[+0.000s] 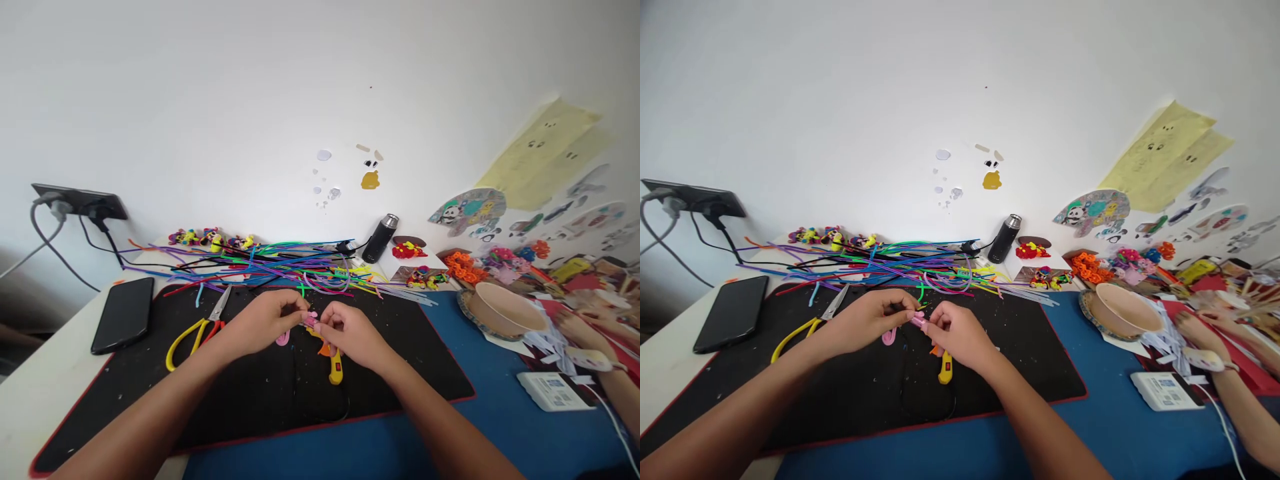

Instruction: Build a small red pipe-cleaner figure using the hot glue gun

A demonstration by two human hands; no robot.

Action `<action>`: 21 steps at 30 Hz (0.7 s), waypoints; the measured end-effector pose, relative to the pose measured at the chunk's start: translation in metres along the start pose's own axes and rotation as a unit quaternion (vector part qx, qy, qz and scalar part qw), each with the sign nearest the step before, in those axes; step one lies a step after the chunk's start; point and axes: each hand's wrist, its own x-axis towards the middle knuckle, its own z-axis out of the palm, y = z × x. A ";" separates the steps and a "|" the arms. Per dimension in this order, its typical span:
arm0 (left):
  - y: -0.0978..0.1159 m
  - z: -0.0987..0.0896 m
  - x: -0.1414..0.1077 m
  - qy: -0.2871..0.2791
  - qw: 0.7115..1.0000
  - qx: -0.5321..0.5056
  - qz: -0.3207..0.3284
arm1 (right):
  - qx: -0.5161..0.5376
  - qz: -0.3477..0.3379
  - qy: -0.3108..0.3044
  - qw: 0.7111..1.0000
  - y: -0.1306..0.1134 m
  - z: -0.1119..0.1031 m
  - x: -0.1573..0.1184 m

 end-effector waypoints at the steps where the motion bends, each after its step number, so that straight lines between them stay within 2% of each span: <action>1: -0.002 -0.001 0.000 -0.006 1.000 0.000 -0.014 | 0.023 -0.004 0.015 1.000 -0.002 0.003 0.002; 4: -0.007 -0.003 0.002 -0.010 0.999 -0.026 -0.022 | 0.107 -0.016 0.065 0.992 -0.006 0.006 0.009; 7: -0.009 -0.001 0.005 -0.028 0.996 -0.087 -0.022 | 0.224 -0.032 0.098 0.969 -0.009 0.010 0.017; 11: -0.005 0.002 0.007 -0.017 0.991 -0.134 -0.024 | 0.339 -0.044 0.092 0.935 -0.012 0.022 0.026; 15: -0.003 0.000 0.008 -0.001 0.983 -0.180 -0.022 | 0.353 -0.057 0.065 0.932 -0.012 0.033 0.034; 18: -0.004 -0.010 0.009 0.006 0.983 -0.180 -0.022 | 0.346 -0.068 0.065 0.933 -0.011 0.036 0.040; 21: -0.005 -0.027 0.009 0.081 0.984 -0.155 -0.028 | 0.330 -0.071 0.068 0.939 -0.012 0.038 0.044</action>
